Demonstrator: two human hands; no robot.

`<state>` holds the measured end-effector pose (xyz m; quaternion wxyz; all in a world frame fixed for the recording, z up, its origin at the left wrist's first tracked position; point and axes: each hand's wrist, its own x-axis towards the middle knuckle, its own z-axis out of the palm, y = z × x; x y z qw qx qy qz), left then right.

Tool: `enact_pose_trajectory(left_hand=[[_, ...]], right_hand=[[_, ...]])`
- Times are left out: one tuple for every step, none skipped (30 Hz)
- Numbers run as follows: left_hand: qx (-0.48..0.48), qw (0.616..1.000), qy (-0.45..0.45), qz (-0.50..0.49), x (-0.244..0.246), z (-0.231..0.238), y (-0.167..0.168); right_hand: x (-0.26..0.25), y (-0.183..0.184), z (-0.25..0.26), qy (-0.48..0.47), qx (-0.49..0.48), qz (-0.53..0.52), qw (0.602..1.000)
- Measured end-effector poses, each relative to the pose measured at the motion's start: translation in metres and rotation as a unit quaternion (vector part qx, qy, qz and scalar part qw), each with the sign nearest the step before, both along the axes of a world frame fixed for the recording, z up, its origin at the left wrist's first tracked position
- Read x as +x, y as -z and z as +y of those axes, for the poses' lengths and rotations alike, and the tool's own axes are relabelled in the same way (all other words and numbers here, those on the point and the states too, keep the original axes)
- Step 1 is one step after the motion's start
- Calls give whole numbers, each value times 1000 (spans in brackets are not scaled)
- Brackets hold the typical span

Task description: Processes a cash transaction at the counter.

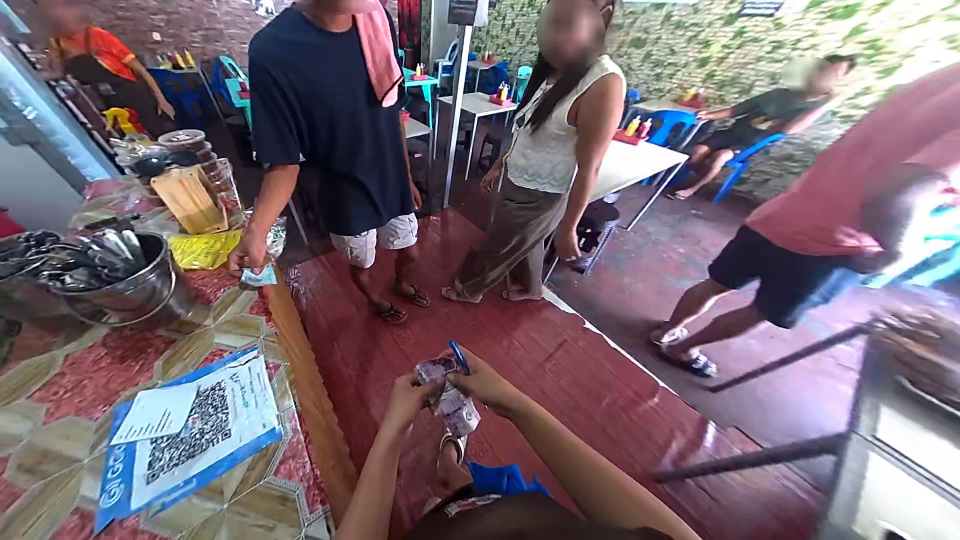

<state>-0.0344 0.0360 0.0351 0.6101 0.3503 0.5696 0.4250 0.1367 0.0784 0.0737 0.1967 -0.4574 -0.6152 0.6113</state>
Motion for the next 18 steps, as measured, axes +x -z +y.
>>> enact_pose_trajectory(left_hand=[[3, 1000, -3, -8, 0, -1, -1], [8, 1000, -10, -16, 0, -1, -3], [11, 999, -19, -24, 1, -2, -4], [14, 999, -29, -30, 3, -3, -6], [20, 998, -40, -35, 4, -3, -7], [27, 998, -48, -42, 5, -4, -8], [35, 997, -53, -50, 4, -5, -7], [43, 996, -54, -55, 1, -4, -8], [49, 996, -57, -55, -3, -4, -9], [53, 995, -64, -51, -6, -4, -9], [51, 995, -70, -40, -8, -4, -10], [47, 995, -78, -36, -10, -4, -11], [44, 994, -88, -40, -13, -4, -10], [44, 993, -101, -46, -15, -4, -9], [45, 991, -115, -55, -17, -4, -9], [48, 988, -134, -65, -19, -4, -8], [52, 984, -155, -75, -20, -3, -8], [55, 980, -174, -84, -22, -2, -8]], right_hand=[[-1, 0, 0, 6, 3, 5, 1000], [-3, 1, 0, 14, 6, 10, 1000], [-4, 0, 1, 23, 8, 16, 1000], [-5, 0, 1, 35, 10, 20, 999], [-6, -1, 2, 46, 12, 23, 999], [-7, -2, 2, 53, 14, 26, 998], [-9, -3, 2, 54, 20, 27, 998], [-11, -3, 4, 52, 28, 30, 998], [-13, -2, 5, 47, 38, 37, 997], [-15, -1, 6, 42, 46, 45, 997], [-18, 1, 7, 41, 51, 51, 997], [-20, 2, 8, 40, 53, 56, 996], [-22, 3, 10, 39, 53, 61, 996], [-24, 4, 11, 38, 53, 66, 996], [-25, 6, 12, 38, 50, 72, 995], [-26, 7, 14, 38, 48, 75, 995], [-26, 7, 16, 42, 49, 77, 995], [-25, 8, 18, 50, 51, 77, 995]])
